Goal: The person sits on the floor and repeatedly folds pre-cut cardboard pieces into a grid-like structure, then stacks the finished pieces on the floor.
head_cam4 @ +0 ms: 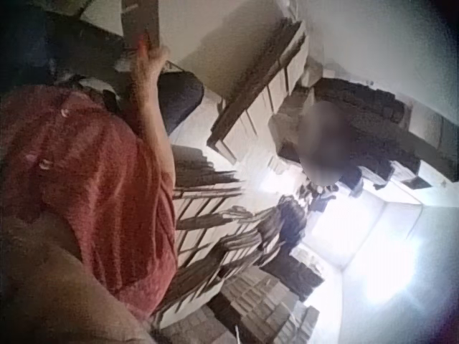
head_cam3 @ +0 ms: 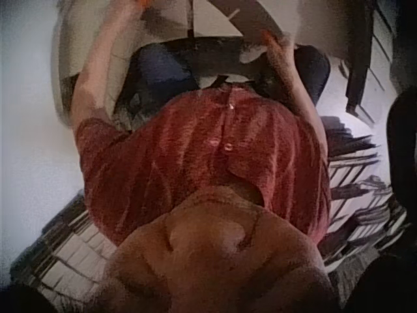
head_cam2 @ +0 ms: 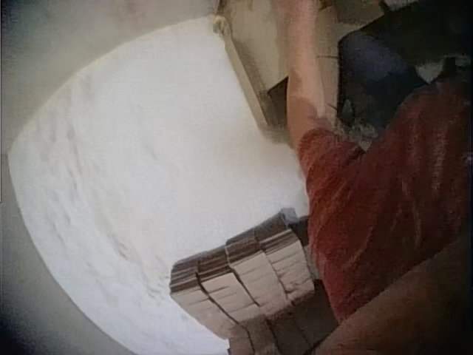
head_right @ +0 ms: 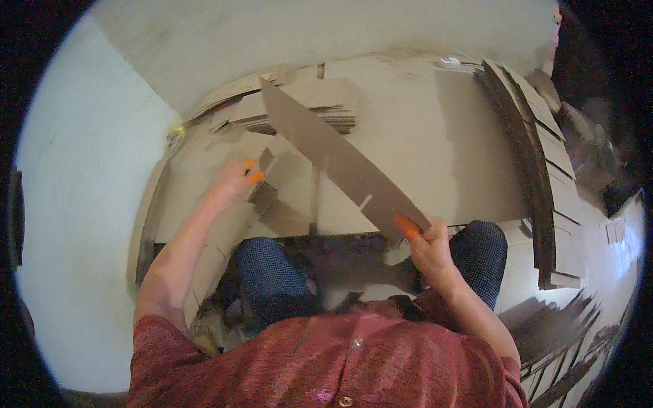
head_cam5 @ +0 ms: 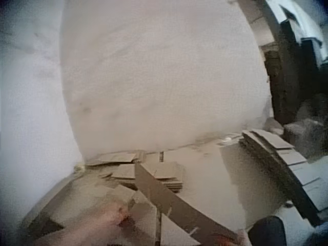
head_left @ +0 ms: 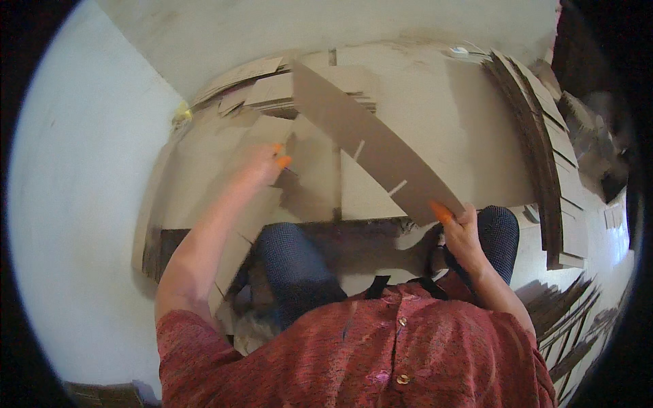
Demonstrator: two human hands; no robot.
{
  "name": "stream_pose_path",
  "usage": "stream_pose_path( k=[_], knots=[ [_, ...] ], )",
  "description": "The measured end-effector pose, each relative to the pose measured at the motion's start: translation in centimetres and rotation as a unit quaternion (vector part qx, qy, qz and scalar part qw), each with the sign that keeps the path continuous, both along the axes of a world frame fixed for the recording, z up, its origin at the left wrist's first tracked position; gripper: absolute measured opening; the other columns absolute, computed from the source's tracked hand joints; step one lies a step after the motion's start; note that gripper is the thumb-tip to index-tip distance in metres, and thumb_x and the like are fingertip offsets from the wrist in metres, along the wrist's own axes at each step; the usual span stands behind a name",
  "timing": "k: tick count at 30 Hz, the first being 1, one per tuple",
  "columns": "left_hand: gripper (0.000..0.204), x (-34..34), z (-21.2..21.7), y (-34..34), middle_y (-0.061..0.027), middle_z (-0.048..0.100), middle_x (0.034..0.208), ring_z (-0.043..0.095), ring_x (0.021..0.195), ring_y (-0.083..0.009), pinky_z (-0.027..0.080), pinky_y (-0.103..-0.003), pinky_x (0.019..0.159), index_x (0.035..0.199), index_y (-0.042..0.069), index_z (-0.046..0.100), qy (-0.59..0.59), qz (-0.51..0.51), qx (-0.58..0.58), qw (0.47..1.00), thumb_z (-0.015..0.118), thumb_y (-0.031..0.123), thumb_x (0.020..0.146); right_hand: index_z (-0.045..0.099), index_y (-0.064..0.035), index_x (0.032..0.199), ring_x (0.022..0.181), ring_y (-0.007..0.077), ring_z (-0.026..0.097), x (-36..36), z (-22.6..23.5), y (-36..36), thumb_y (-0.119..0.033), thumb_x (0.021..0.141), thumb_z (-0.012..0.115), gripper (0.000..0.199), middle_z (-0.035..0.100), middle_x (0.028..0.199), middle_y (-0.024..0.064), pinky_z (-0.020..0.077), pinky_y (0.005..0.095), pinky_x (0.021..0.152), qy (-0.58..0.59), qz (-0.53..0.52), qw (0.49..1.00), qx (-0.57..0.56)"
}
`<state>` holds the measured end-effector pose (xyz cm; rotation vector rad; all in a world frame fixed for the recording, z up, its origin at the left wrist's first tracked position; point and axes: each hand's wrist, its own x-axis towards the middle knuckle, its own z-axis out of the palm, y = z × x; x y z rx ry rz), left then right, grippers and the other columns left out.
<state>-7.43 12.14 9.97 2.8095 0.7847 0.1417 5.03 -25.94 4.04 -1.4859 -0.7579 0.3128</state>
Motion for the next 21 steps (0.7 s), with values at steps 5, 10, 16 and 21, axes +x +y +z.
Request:
stream_pose_path(
  k=[5, 10, 16, 21],
  knots=[
    [0.023, 2.6, -1.0, -10.5, -0.021, 0.065, 0.08, 0.063, 0.074, -0.0254, 0.048, -0.039, 0.067, 0.1, -0.001, 0.065, 0.01, -0.223, -0.164, 0.961, 0.063, 0.016, 0.084, 0.063, 0.0056, 0.104, 0.075, 0.009, 0.052, 0.0, 1.1, 1.1, 0.001, 0.087, 0.054, 0.02, 0.064, 0.079, 0.0053, 0.0453, 0.0254, 0.066, -0.046, -0.021, 0.998, -0.032],
    [0.025, 3.5, 1.3, -17.7, -0.0163, 0.063, 0.076, 0.058, 0.068, -0.0169, 0.046, -0.034, 0.064, 0.101, -0.002, 0.064, 0.043, -0.233, -0.243, 0.94, 0.065, 0.018, 0.086, 0.065, 0.0048, 0.102, 0.076, 0.0074, 0.052, 1.6, -0.1, -1.0, -0.003, 0.088, 0.058, 0.017, 0.065, 0.08, 0.0015, 0.0467, 0.0269, 0.067, -0.112, -0.023, 0.987, -0.115],
    [0.057, 4.0, 1.2, -13.2, -0.0189, 0.054, 0.128, 0.055, 0.111, -0.0246, 0.043, -0.033, 0.095, 0.128, -0.003, 0.051, -0.035, -0.159, -0.106, 0.981, 0.066, 0.033, 0.087, 0.063, 0.0043, 0.103, 0.071, 0.0181, 0.058, 2.4, -3.2, -2.9, -0.011, 0.084, 0.066, 0.025, 0.066, 0.089, 0.0232, 0.0484, 0.0321, 0.067, -0.087, -0.02, 0.985, -0.144],
    [0.067, -1.9, -6.2, 0.3, -0.0219, 0.04, 0.141, 0.036, 0.132, -0.0339, 0.031, -0.04, 0.108, 0.131, -0.005, 0.043, 0.006, 0.134, 0.225, 0.965, 0.062, 0.041, 0.087, 0.058, 0.0049, 0.116, 0.09, 0.0344, 0.065, 1.9, 3.3, -0.9, -0.019, 0.081, 0.072, 0.045, 0.063, 0.109, 0.025, 0.0505, 0.0378, 0.081, -0.326, -0.076, 0.935, -0.115]
  ],
)
